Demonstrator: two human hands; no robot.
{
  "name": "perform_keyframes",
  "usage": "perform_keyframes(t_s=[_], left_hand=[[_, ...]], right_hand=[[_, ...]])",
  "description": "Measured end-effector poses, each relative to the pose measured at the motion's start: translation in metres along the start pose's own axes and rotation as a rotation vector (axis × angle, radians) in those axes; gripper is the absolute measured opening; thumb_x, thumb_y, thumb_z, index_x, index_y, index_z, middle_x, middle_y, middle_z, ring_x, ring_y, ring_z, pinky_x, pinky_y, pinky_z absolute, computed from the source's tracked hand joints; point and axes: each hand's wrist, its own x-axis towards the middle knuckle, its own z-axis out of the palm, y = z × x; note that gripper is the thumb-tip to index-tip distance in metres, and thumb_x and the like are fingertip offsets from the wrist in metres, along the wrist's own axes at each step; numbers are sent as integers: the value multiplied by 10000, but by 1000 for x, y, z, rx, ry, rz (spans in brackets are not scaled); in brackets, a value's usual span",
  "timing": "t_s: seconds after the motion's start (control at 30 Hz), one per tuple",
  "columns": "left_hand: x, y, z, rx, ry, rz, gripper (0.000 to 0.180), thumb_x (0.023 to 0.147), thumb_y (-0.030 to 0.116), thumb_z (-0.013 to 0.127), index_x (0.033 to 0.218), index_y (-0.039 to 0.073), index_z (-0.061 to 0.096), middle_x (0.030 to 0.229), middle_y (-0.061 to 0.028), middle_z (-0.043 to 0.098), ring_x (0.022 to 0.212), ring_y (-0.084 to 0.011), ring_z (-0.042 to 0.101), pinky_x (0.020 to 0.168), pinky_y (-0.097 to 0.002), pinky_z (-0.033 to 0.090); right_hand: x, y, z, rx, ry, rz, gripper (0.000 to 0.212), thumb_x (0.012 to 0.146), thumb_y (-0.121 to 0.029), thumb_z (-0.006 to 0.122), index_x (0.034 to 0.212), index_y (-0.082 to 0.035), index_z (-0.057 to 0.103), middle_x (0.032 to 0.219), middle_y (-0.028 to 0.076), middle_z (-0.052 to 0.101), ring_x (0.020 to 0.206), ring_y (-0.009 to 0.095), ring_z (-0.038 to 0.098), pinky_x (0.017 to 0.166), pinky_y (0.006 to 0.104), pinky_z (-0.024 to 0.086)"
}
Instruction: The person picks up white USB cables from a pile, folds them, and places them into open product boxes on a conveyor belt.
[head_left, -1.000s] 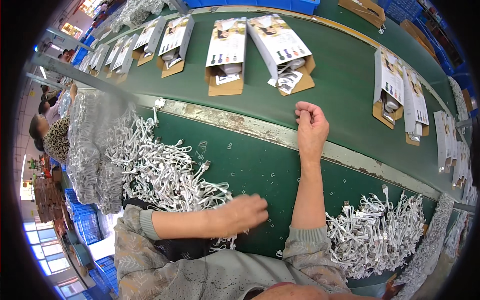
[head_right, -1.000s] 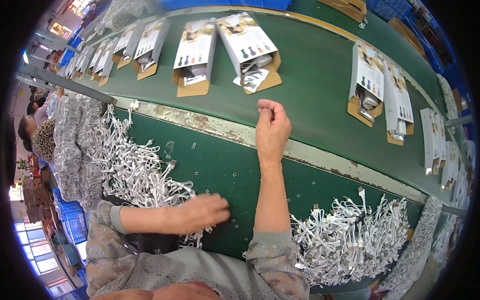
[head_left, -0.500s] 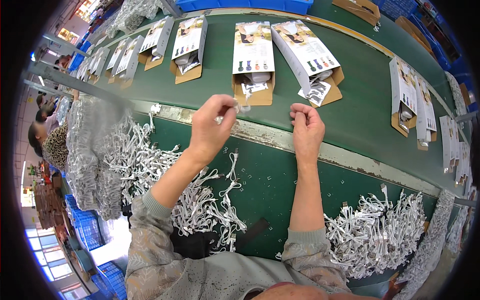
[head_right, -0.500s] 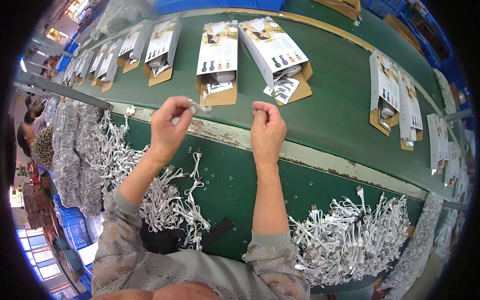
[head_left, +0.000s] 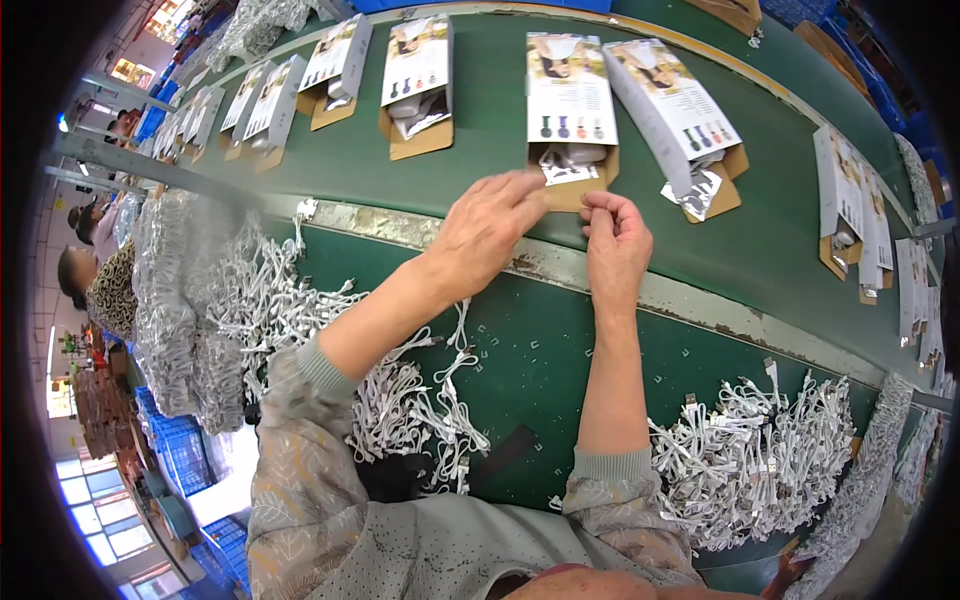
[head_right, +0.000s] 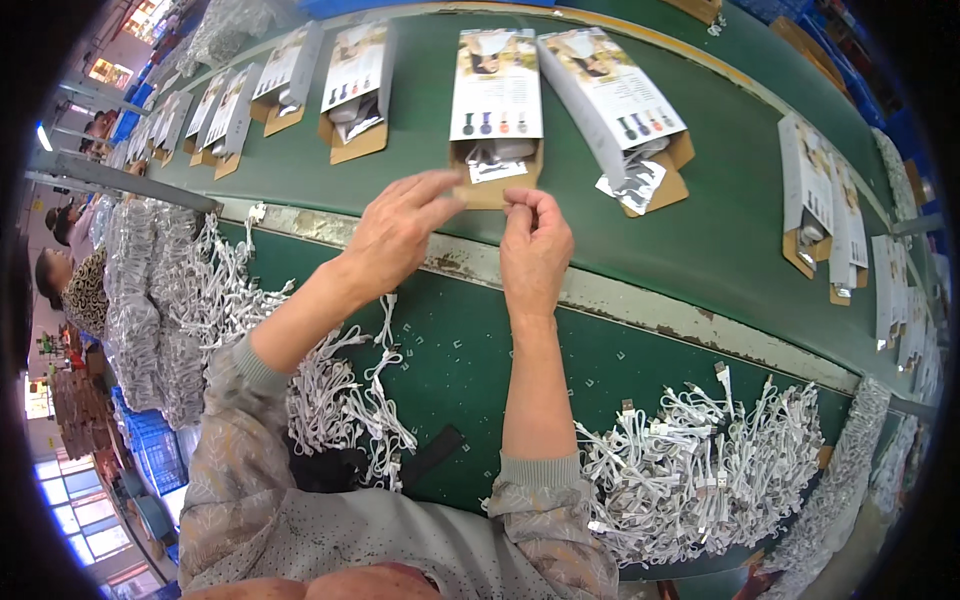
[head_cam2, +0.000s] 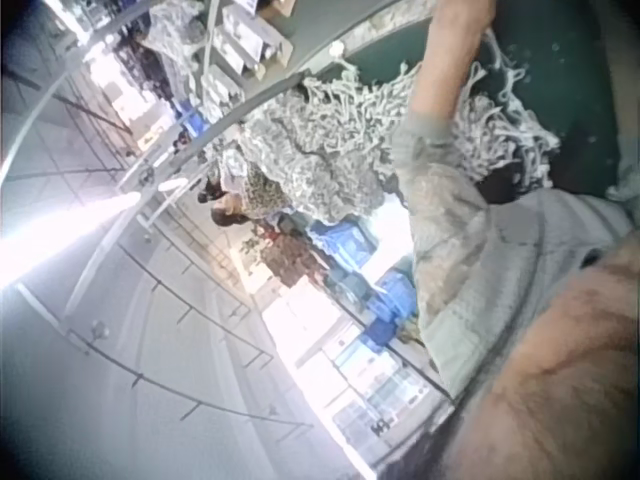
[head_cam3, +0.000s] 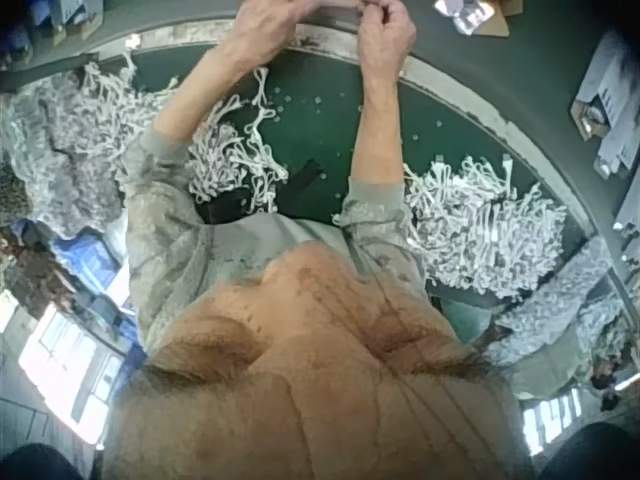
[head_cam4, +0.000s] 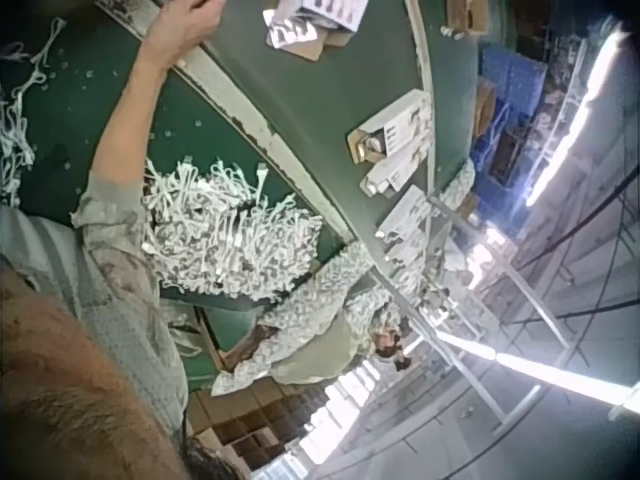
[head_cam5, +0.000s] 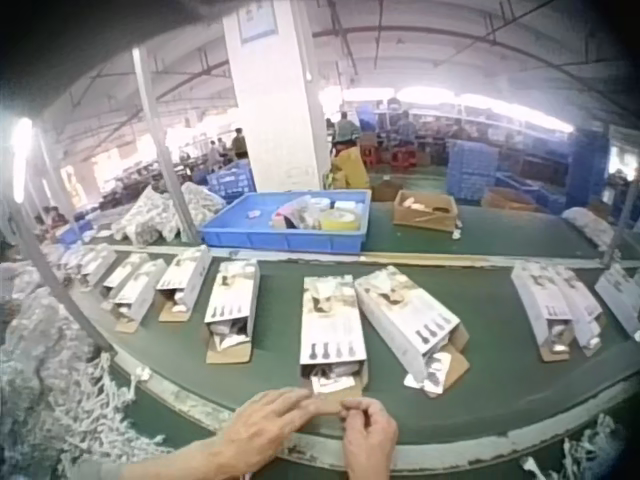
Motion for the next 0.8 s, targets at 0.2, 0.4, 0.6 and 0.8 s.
perform_keyframes(t_s=[0.2, 0.4, 0.6, 0.8], left_hand=[[-80, 3, -36, -1, -323, -3, 315, 764, -8, 592, 1074, 45, 612, 1158, -141, 560, 1090, -323, 541, 910, -404, 453], [-91, -10, -34, -91, -258, -255, 95, 787, 96, 660, 833, 39, 600, 777, -96, 582, 702, -291, 606, 643, -380, 493], [-36, -20, -14, -388, 92, -785, 203, 818, 187, 628, 787, -13, 613, 634, -146, 621, 589, -285, 623, 585, -374, 486], [48, -55, 40, -654, 195, -888, 177, 815, 103, 568, 813, -70, 605, 667, -141, 662, 589, -198, 668, 544, -297, 522]], right_hand=[[-1, 1, 6, 1, -21, -29, 180, 891, -62, 489, 945, 17, 641, 842, 91, 659, 776, 135, 606, 687, 270, 468], [-3, 2, 6, -5, -24, -2, 186, 893, -68, 485, 950, 9, 644, 860, 76, 664, 802, 131, 617, 681, 268, 471], [-3, 5, 6, -14, -28, -3, 185, 898, -73, 486, 952, 9, 643, 865, 75, 665, 822, 137, 626, 698, 270, 477], [-4, 5, 9, -13, -36, 2, 180, 896, -67, 489, 949, 12, 641, 869, 76, 667, 822, 141, 630, 712, 271, 482]])
